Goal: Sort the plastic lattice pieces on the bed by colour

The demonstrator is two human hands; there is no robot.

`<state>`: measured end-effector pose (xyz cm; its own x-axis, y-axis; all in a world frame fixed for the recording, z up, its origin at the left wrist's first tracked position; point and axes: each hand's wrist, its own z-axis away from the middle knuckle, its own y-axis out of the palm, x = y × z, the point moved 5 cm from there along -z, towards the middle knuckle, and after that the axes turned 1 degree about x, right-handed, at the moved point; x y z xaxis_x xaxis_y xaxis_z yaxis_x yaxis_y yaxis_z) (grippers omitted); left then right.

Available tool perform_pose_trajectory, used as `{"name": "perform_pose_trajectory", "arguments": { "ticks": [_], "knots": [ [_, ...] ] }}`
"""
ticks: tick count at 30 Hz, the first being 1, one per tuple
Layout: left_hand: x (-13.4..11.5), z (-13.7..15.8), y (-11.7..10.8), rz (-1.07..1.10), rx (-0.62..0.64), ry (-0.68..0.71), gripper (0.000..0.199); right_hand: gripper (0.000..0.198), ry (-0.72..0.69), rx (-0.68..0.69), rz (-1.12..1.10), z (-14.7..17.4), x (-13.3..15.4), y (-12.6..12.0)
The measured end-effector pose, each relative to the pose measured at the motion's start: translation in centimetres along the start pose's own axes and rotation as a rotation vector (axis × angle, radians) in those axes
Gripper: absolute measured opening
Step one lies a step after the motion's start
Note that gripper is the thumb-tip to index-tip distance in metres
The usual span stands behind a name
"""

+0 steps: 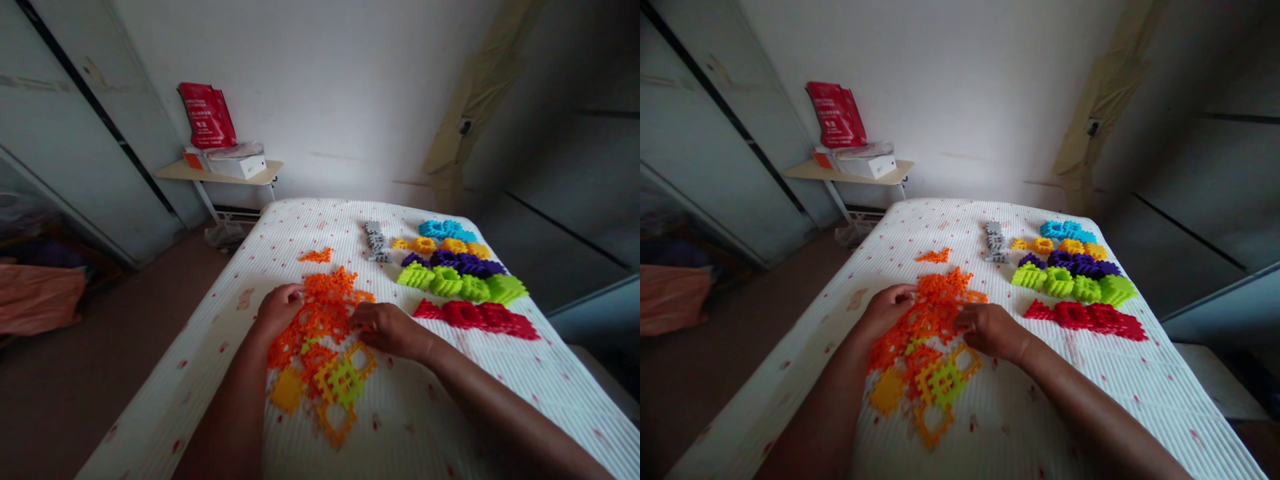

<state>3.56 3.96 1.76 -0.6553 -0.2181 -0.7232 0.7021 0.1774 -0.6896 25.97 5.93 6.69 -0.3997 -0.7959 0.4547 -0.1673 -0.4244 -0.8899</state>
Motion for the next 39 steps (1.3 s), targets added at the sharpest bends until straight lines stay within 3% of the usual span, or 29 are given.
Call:
{"name": "perform_pose_trajectory", "arguments": {
  "ticks": [2,7,13,16,21,25,31,35,39],
  "knots": [
    [-0.1,0.0,0.0,-0.001,0.001,-0.003,0.035,0.033,-0.052,0.061,-0.014,1.3,0.8,0.5],
    [-0.6,0.1,-0.1,-0.01,-0.007,0.004,0.034,0.05,0.019,0.076,0.141,2.7,1.4,2.2],
    [-0.1,-0.1,-0.1,-0.016,-0.008,-0.021,0.034,0.021,-0.003,0.05,0.234,2.8,1.7,2.5],
    [0.4,-0.4,0.0,0.003,-0.003,-0.04,0.033,0.007,0.011,-0.054,0.259,3.1,1.2,1.9],
    [0.6,-0.5,-0.1,0.044,-0.015,-0.046,0.032,0.018,0.059,-0.28,0.301,4.4,-0.1,1.0],
    [0.0,-0.1,-0.3,0.06,-0.046,-0.05,0.031,0.019,0.006,-0.235,0.205,6.0,-0.9,1.8],
    [-0.3,0.2,-0.5,0.075,-0.058,-0.056,0.031,0.051,0.05,-0.203,0.031,8.5,-2.7,1.9],
    [0.1,-0.1,-0.2,0.063,-0.034,-0.044,0.031,0.046,0.065,-0.227,-0.15,9.1,-3.7,1.4],
    [0.6,-0.4,0.0,0.047,-0.032,-0.049,0.031,0.047,-0.033,-0.188,-0.278,8.2,-3.2,1.0]
  ]
}}
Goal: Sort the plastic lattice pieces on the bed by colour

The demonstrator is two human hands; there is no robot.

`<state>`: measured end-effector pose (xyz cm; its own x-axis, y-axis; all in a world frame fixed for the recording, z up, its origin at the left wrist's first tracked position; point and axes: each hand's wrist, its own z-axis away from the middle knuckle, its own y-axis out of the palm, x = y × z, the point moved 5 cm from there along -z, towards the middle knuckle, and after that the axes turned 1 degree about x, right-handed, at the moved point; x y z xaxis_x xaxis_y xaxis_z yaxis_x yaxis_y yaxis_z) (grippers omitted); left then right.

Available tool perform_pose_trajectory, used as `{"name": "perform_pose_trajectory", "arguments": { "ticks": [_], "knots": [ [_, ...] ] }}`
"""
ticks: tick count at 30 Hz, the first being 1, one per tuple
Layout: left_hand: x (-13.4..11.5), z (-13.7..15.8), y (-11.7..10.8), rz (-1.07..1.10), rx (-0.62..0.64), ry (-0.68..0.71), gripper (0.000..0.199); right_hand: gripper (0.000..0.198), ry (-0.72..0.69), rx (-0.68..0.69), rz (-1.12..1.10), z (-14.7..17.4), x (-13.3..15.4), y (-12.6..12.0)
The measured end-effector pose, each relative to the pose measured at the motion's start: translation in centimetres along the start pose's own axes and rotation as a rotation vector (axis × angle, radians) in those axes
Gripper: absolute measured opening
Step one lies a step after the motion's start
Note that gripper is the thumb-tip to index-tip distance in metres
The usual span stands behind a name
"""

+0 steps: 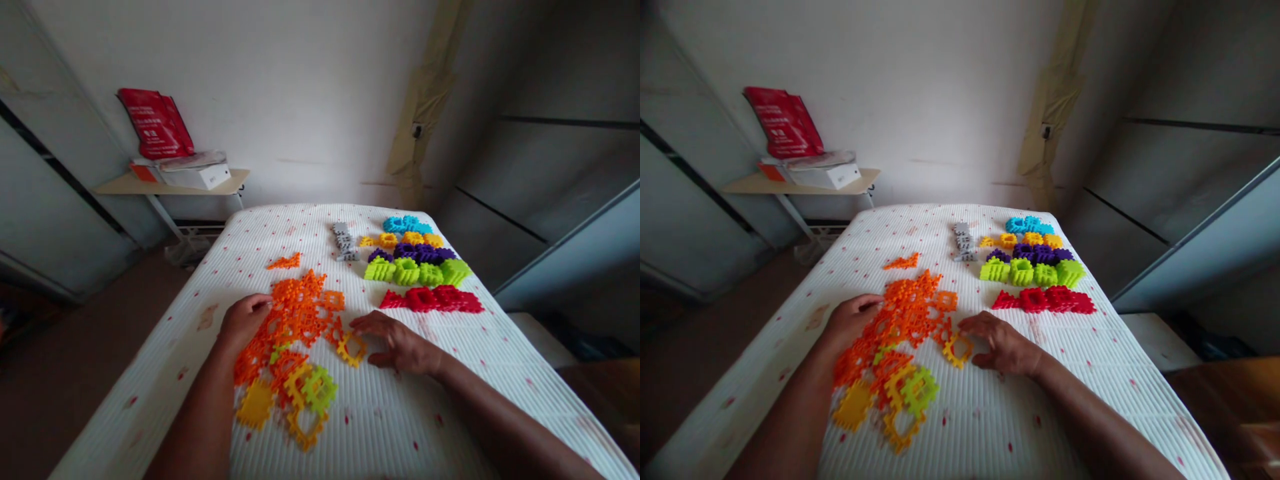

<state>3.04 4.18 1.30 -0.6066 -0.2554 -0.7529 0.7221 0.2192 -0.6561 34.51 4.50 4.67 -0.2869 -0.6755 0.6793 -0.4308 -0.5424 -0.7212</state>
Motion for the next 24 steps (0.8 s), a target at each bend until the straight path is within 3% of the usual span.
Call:
{"name": "perform_pose_trajectory", "arguments": {
  "ticks": [5,10,16,19,22,24],
  "knots": [
    [0.6,-0.4,0.1,-0.016,0.011,-0.016,0.033,0.047,-0.091,0.065,0.059,-1.5,1.2,0.5],
    [0.9,-0.8,0.0,-0.036,0.016,-0.023,0.031,0.042,-0.038,0.046,0.123,-1.7,0.8,0.7],
    [1.3,-1.0,0.2,-0.028,0.032,-0.057,0.031,0.052,0.004,0.056,0.165,-1.3,1.1,0.6],
    [1.7,-1.1,0.2,-0.02,0.037,-0.054,0.031,0.058,0.001,-0.033,0.251,-1.6,1.4,-2.4],
    [1.8,-1.2,0.2,-0.033,0.048,-0.067,0.032,0.056,0.065,-0.228,0.409,-2.6,0.3,-8.8],
    [1.6,-1.1,0.1,-0.05,0.049,-0.073,0.031,0.053,0.189,-0.322,0.549,-3.8,-1.8,-13.5]
  ]
}}
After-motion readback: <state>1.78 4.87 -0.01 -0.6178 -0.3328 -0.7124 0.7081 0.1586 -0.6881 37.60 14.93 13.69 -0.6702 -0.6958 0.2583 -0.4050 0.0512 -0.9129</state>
